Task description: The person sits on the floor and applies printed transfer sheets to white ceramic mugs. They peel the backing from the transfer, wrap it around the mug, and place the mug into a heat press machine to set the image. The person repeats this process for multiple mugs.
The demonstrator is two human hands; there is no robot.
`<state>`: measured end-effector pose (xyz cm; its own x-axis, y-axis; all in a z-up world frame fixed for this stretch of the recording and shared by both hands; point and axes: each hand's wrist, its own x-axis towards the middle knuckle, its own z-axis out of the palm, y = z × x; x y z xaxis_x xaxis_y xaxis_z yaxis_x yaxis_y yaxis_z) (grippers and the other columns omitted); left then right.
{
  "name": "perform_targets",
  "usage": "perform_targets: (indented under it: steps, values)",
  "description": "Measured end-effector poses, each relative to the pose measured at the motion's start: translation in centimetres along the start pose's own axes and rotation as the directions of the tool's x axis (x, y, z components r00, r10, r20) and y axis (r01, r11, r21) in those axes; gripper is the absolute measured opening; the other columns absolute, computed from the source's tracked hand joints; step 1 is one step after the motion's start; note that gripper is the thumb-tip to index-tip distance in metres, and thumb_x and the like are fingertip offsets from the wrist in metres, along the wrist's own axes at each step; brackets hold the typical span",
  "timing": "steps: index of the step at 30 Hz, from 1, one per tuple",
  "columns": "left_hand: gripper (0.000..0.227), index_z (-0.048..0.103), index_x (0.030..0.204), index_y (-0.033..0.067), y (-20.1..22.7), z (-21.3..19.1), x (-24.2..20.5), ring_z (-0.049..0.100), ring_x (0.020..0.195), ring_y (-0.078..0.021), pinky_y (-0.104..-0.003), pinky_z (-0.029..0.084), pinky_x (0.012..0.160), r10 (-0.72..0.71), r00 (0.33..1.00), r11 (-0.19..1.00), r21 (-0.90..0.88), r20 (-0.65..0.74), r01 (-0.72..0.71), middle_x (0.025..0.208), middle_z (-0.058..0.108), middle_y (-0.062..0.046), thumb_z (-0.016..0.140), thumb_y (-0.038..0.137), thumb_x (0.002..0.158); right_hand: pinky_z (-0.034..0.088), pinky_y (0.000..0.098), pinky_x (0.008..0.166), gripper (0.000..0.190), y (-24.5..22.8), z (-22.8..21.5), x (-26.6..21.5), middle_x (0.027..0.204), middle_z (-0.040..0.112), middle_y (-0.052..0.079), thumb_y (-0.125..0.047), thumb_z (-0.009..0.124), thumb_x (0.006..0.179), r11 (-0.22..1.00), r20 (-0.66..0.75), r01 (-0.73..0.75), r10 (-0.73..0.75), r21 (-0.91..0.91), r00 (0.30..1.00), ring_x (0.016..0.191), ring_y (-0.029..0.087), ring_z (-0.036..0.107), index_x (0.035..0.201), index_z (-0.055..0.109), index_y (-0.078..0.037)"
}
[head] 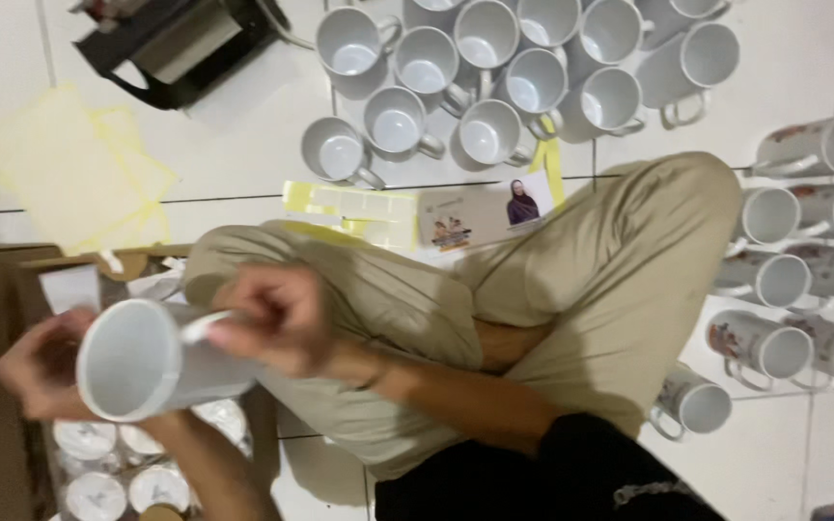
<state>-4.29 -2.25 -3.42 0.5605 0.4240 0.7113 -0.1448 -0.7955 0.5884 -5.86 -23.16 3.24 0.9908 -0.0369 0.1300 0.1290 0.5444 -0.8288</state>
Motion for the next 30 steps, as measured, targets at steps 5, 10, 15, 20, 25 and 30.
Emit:
perform_targets:
  steps: [5,10,15,20,25,30]
  values:
    - [0.010,0.073,0.093,0.0130,11.9,11.1,-12.4,0.070,0.082,-0.0278,-0.041,0.056,0.074,-0.087,0.665,0.964,-0.106,0.742,0.245,0.088,0.072,-0.007,0.080,0.011,0.086,0.046,0.0216,0.054,0.023,-10.5,-14.7,-1.2,0.070,0.066,0.010,-0.011,0.088,0.079,0.641,-0.019,0.487,-0.616,-0.593,0.788,0.056,0.009,0.057,0.078,0.069,0.000]
    - [0.017,0.077,0.096,0.0182,20.3,19.6,-23.5,0.074,0.094,-0.0265,-0.038,0.061,0.081,-0.035,0.300,0.960,-0.051,0.953,0.275,0.095,0.072,-0.001,0.083,0.017,0.079,0.036,0.0211,0.054,0.057,-18.3,-26.2,-5.0,0.059,0.047,0.002,0.012,0.075,0.089,0.764,-0.279,0.405,-0.587,-0.503,0.760,0.053,0.007,0.047,0.070,0.030,-0.018]
    - [0.046,0.071,0.121,0.0066,20.6,19.3,-26.8,0.065,0.112,-0.0296,-0.039,0.061,0.084,-0.004,0.319,1.000,-0.003,0.948,0.023,0.118,0.067,-0.011,0.087,0.019,0.079,0.035,0.0277,0.051,0.067,-15.1,-33.9,-5.5,0.059,0.046,0.008,0.020,0.083,0.088,0.693,-0.335,0.433,-0.684,-0.577,0.648,0.052,0.012,0.046,0.067,0.029,-0.013]
    - [0.076,0.065,0.133,0.0075,21.7,18.8,-25.4,0.061,0.111,-0.0346,-0.047,0.061,0.080,0.110,0.274,0.977,-0.054,0.955,-0.205,0.127,0.064,-0.012,0.092,0.036,0.068,0.037,0.0202,0.054,0.064,-9.9,-33.0,-3.4,0.054,0.038,-0.004,0.009,0.082,0.088,0.811,-0.434,0.299,-0.536,-0.503,0.724,0.051,0.004,0.045,0.067,0.027,-0.016]
    - [0.058,0.070,0.120,0.0062,21.4,19.2,-25.3,0.063,0.108,-0.0339,-0.046,0.058,0.081,0.091,0.347,0.994,-0.063,0.933,-0.092,0.115,0.065,-0.012,0.091,0.031,0.071,0.044,0.0225,0.062,0.066,-9.2,-33.0,-3.1,0.049,0.036,-0.004,0.007,0.083,0.088,0.837,-0.385,0.310,-0.495,-0.450,0.779,0.048,0.002,0.038,0.064,0.026,-0.019]
    - [0.037,0.077,0.104,0.0084,21.2,18.0,-22.1,0.073,0.086,-0.0344,-0.039,0.060,0.072,-0.092,0.404,0.924,-0.074,0.910,0.376,0.092,0.076,-0.012,0.090,0.010,0.070,0.046,0.0224,0.066,0.069,-10.7,-32.2,-3.2,0.049,0.032,-0.005,0.008,0.084,0.085,0.801,-0.336,0.301,-0.514,-0.518,0.789,0.050,0.001,0.035,0.061,0.025,-0.019]
